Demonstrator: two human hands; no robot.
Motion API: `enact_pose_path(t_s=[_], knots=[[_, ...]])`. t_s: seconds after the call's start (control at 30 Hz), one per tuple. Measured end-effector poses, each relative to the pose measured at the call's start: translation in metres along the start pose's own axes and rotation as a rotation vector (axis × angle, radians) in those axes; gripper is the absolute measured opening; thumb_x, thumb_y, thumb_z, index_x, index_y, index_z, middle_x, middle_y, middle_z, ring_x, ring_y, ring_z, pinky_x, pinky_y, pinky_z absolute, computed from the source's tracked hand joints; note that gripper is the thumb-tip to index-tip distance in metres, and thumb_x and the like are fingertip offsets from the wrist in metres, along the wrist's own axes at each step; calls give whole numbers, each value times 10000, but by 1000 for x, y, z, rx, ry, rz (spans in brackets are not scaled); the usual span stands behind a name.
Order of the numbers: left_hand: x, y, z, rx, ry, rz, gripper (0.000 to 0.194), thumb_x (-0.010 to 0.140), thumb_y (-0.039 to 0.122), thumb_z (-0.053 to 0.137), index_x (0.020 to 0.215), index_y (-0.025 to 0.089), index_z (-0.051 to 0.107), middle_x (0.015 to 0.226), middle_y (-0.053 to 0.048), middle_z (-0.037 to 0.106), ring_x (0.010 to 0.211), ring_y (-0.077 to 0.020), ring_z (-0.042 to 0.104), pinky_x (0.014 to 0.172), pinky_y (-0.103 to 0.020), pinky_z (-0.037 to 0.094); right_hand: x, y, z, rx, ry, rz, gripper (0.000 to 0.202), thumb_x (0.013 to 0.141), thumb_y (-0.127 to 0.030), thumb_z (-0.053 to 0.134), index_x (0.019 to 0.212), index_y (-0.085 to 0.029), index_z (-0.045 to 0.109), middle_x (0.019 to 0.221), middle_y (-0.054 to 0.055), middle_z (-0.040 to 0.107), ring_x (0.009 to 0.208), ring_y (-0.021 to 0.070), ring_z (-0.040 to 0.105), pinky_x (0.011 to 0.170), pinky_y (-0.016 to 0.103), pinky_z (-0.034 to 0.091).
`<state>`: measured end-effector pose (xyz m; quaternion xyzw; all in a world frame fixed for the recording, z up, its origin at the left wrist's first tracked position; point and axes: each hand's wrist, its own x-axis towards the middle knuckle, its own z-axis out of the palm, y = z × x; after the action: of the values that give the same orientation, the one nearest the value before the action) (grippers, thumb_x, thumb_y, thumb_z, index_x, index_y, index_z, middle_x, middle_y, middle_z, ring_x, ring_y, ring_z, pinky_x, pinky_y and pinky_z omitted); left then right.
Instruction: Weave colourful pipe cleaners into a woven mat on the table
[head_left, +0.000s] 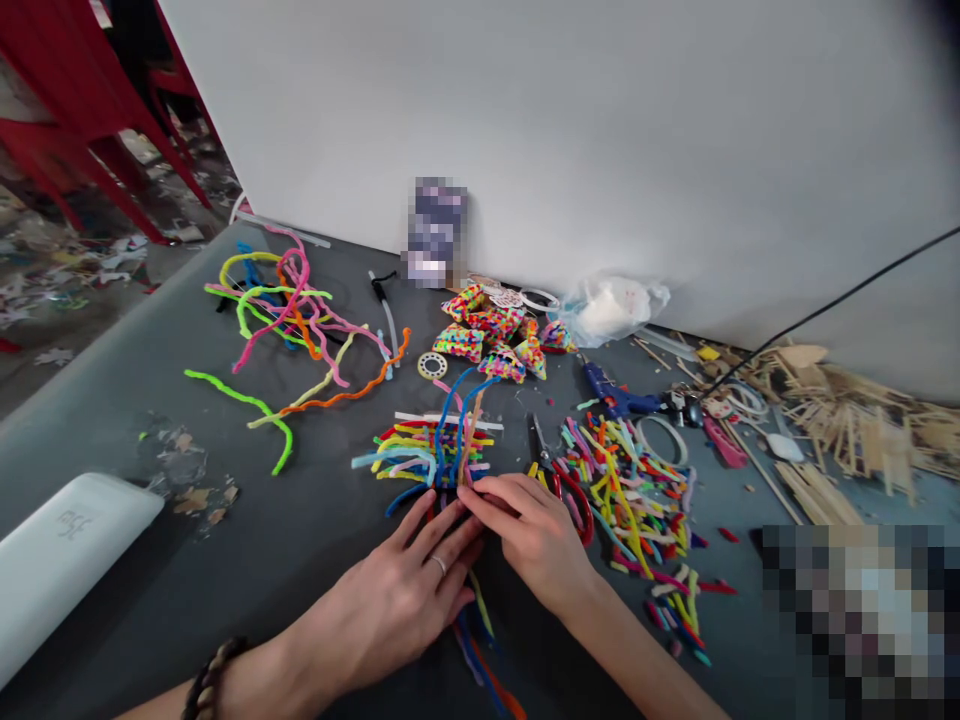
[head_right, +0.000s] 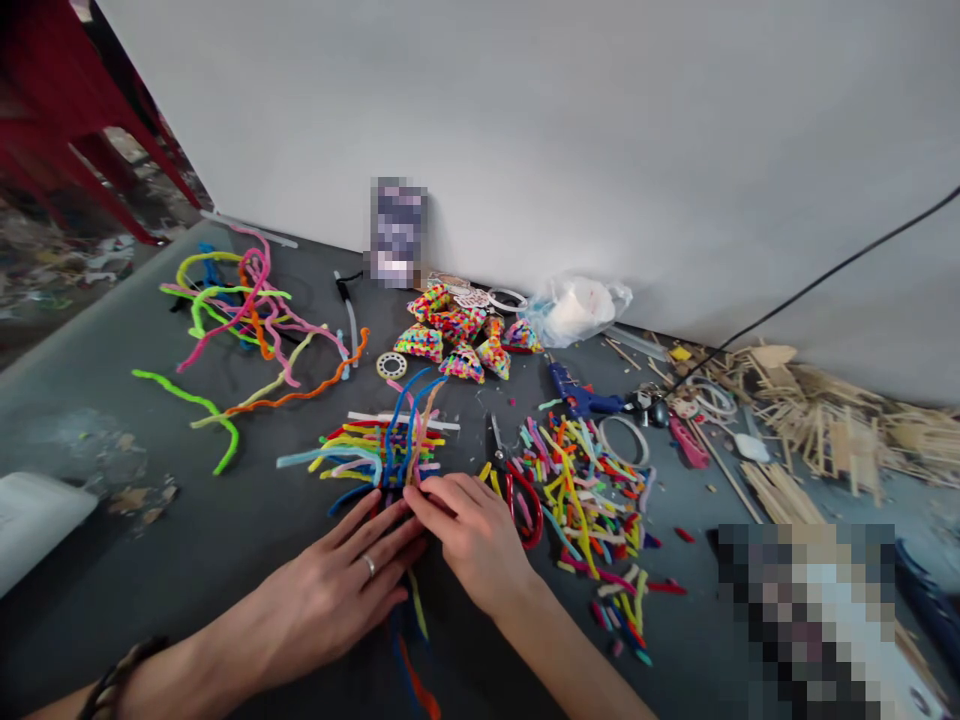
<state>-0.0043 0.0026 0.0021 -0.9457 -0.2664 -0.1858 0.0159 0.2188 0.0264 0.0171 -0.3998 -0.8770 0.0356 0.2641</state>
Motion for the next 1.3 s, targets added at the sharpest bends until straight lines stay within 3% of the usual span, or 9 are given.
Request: enact_pose_path(t_s=[0.17, 0.27, 0.4, 0.67, 0.9, 1.03, 1.2, 1.3], knots=[[2, -1, -6, -92, -34, -71, 370, 1031, 329, 543, 1339, 142, 625, 1562, -168, 465, 1491, -352, 364, 1177, -475, 421, -6, -1, 1, -55, 103, 114, 338, 955, -15, 549, 1128, -232, 743, 1033, 26, 754, 951, 170, 667, 893, 321, 499], [2, -3, -8, -95, -42, -74, 385, 1020, 308, 560, 1363, 139, 603, 1541, -217, 472, 1471, -369, 392, 1148, -479, 455, -7, -2, -2, -143, 103, 51, 333, 959, -15, 531, 1102, -223, 746, 1012, 25, 764, 931, 177, 677, 834, 337, 468], [2, -3, -9, -102, -68, -47, 438, 1024, 342, 540, 1408, 131, 549, 1536, -246, 464, 1463, -371, 404, 1169, -491, 423, -8, -5, -7, -280, 77, -63, 312, 983, -25, 500, 1128, -173, 733, 1006, 46, 775, 936, 193, 684, 819, 355, 434], [3, -3, -10, -153, -184, -74, 539, 1036, 465, 479, 1468, 146, 437, 1601, -269, 349, 1507, -386, 310, 1210, -498, 345, -8, -9, -8, -359, -28, -96, 281, 1010, -86, 498, 1155, -167, 724, 1056, 59, 774, 866, 182, 677, 735, 359, 411], [6, -4, -13, -182, -242, -108, 527, 1029, 503, 488, 1453, 195, 447, 1591, -242, 381, 1506, -367, 325, 1195, -502, 360, 7, -2, -24, -24, -168, 236, 298, 936, -107, 582, 1090, -293, 755, 1008, -19, 780, 826, 155, 704, 792, 321, 469], [7, -6, -14, -185, -244, -92, 532, 1027, 512, 487, 1458, 203, 442, 1574, -240, 407, 1509, -361, 322, 1189, -495, 367, 30, 1, -33, 71, -78, 466, 201, 986, -234, 579, 1060, -278, 760, 962, -13, 780, 786, 156, 710, 741, 287, 504], [7, -6, -13, -181, -237, -91, 511, 1030, 473, 499, 1451, 189, 451, 1558, -252, 424, 1495, -374, 347, 1179, -501, 376, 52, 6, -13, 3, -96, 507, 177, 936, -264, 679, 1092, -283, 759, 1027, 9, 749, 890, 186, 710, 783, 293, 510], [7, -5, -11, -187, -235, -89, 505, 1027, 464, 505, 1443, 180, 457, 1555, -258, 426, 1488, -379, 360, 1180, -506, 375, 56, 7, 0, 84, -112, 552, 261, 874, -245, 746, 1134, -252, 725, 1010, 11, 720, 819, 164, 688, 705, 270, 501]])
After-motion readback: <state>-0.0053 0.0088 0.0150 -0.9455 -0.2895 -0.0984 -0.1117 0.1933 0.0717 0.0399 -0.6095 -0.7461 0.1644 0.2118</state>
